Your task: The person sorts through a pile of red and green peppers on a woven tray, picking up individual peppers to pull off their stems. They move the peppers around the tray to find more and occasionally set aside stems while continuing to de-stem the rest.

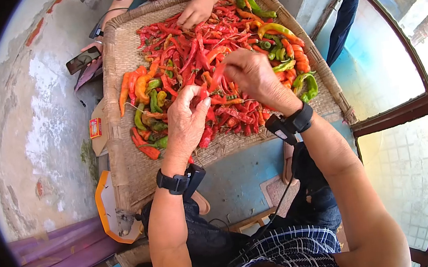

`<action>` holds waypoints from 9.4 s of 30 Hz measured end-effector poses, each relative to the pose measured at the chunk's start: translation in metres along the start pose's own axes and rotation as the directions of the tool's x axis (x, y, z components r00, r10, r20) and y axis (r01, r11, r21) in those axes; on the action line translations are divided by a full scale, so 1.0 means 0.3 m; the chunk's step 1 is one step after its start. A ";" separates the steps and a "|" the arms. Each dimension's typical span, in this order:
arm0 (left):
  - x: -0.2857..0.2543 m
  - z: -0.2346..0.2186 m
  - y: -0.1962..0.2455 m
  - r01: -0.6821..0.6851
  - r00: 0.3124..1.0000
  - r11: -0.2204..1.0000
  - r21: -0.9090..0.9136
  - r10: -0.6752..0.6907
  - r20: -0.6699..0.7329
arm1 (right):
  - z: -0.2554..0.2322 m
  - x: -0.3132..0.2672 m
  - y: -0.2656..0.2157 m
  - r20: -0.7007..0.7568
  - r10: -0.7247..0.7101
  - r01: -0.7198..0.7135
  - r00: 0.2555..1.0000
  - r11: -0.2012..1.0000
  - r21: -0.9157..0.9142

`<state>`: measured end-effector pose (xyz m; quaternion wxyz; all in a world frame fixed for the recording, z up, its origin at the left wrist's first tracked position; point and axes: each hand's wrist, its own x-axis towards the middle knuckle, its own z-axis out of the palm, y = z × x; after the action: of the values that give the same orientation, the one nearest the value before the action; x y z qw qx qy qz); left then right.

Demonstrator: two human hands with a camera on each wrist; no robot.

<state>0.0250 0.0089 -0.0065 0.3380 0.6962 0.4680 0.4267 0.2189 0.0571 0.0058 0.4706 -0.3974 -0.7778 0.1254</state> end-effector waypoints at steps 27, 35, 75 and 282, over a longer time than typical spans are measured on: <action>-0.006 -0.055 0.036 0.108 0.972 0.873 -0.476 -0.193 -0.133 | -0.109 0.022 0.044 0.619 0.314 -0.461 0.720 0.883 0.087; -0.014 -0.041 0.039 0.201 0.964 0.890 -0.410 -0.254 -0.078 | -0.041 -0.045 0.012 0.527 0.198 -0.142 0.826 0.979 -0.145; -0.014 0.014 -0.013 0.122 0.991 0.989 -0.079 -0.117 0.067 | -0.184 -0.045 0.059 0.497 0.545 -0.611 0.675 0.790 -0.037; -0.031 0.048 0.015 -0.068 0.997 0.990 0.120 0.072 -0.027 | -0.166 0.033 0.101 0.367 0.400 -0.532 0.840 0.741 0.409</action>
<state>0.0381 -0.0025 -0.0110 0.2734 0.7242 0.4733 0.4205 0.2731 0.0752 0.0211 0.4052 -0.4267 -0.6468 0.4851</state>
